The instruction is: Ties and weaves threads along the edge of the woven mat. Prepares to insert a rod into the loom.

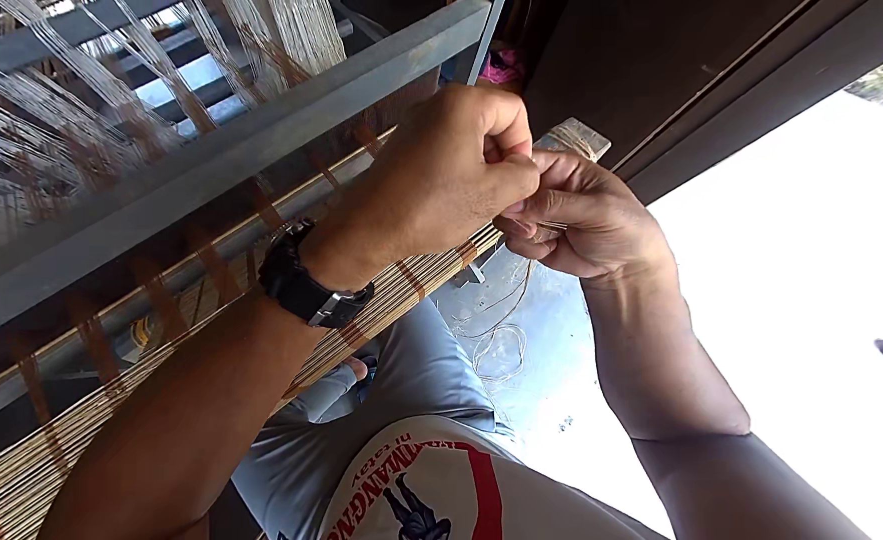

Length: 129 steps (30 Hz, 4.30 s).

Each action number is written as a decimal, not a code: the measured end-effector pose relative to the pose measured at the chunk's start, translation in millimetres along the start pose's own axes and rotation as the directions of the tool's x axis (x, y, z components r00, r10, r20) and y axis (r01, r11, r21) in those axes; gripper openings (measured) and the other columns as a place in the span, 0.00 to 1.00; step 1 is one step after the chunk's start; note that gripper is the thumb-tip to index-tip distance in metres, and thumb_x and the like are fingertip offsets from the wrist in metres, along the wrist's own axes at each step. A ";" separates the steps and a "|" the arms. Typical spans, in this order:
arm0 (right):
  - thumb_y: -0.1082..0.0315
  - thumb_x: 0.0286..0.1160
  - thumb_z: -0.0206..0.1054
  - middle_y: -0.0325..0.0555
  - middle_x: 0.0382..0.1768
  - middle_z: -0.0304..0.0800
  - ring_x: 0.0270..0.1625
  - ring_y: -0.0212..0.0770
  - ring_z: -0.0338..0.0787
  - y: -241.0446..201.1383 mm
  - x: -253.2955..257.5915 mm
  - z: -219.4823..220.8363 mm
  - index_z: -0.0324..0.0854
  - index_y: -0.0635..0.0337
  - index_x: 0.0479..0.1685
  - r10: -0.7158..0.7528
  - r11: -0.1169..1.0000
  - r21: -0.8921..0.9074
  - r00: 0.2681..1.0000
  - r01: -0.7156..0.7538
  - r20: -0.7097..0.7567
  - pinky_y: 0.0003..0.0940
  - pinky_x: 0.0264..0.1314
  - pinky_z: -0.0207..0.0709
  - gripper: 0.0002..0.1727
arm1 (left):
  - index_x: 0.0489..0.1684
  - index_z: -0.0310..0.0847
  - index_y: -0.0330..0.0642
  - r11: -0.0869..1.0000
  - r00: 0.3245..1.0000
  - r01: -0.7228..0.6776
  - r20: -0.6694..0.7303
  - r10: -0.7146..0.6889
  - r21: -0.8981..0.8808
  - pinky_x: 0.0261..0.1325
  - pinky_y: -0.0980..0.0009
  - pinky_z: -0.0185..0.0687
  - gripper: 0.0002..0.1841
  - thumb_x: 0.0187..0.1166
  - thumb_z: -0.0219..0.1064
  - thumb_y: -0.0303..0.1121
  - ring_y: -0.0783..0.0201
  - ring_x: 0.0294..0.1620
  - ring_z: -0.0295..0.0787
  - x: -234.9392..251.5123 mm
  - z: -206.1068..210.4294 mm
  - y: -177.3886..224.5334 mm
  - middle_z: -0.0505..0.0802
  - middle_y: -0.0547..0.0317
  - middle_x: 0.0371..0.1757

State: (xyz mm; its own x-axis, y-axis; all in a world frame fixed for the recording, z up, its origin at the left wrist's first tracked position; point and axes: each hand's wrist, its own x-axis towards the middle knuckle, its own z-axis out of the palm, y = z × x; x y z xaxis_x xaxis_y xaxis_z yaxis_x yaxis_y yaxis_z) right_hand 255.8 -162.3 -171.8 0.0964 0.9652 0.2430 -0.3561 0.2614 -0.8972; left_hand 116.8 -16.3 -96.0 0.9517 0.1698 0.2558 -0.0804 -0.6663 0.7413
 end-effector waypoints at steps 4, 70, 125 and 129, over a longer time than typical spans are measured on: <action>0.76 0.80 0.61 0.37 0.21 0.80 0.14 0.22 0.69 1.9 3.3 -0.2 0.85 0.58 0.43 -0.011 0.997 0.080 1.000 0.009 0.021 0.14 0.14 0.62 0.07 | 0.29 0.82 0.47 1.000 1.000 0.012 -0.016 -0.012 0.003 0.24 0.74 0.75 0.07 0.79 0.68 0.32 0.73 0.21 0.80 6.2 2.2 1.9 0.85 0.67 0.21; 0.76 0.82 0.64 0.37 0.25 0.84 0.17 0.22 0.69 22.3 0.8 6.7 0.86 0.65 0.44 -0.322 0.907 -0.314 0.942 0.279 -0.094 0.17 0.17 0.62 0.05 | 0.33 0.85 0.41 0.962 0.946 0.157 -0.244 -0.212 -0.224 0.22 0.76 0.68 0.08 0.83 0.62 0.29 0.71 0.19 0.75 -24.4 1.4 -32.6 0.81 0.64 0.20; 0.74 0.82 0.62 0.32 0.16 0.70 0.13 0.24 0.66 43.0 -8.4 6.6 0.81 0.58 0.37 -0.247 0.968 -0.115 0.927 0.223 -0.282 0.18 0.15 0.62 0.06 | 0.36 0.85 0.40 0.981 0.987 0.157 0.064 -0.150 -0.118 0.21 0.72 0.89 0.10 0.87 0.66 0.33 0.67 0.19 0.88 -11.4 9.8 -32.0 0.91 0.58 0.27; 0.73 0.83 0.60 0.33 0.15 0.67 0.12 0.24 0.63 41.5 -13.8 6.3 0.81 0.57 0.36 -0.209 0.975 -0.137 0.924 0.174 -0.319 0.17 0.13 0.58 0.07 | 0.51 0.86 0.39 0.916 0.927 0.337 0.249 -0.282 -0.218 0.15 0.74 0.83 0.14 0.92 0.59 0.40 0.65 0.16 0.85 -36.0 -2.3 -33.5 0.92 0.55 0.30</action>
State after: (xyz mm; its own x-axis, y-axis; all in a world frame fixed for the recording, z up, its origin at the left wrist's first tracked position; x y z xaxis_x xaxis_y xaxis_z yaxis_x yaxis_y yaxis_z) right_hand 233.8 -164.8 -210.0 0.4600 0.8376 0.2948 -0.2030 0.4224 -0.8834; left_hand 84.6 1.6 -128.7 0.9783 0.1639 -0.1264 0.1825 -0.3952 0.9003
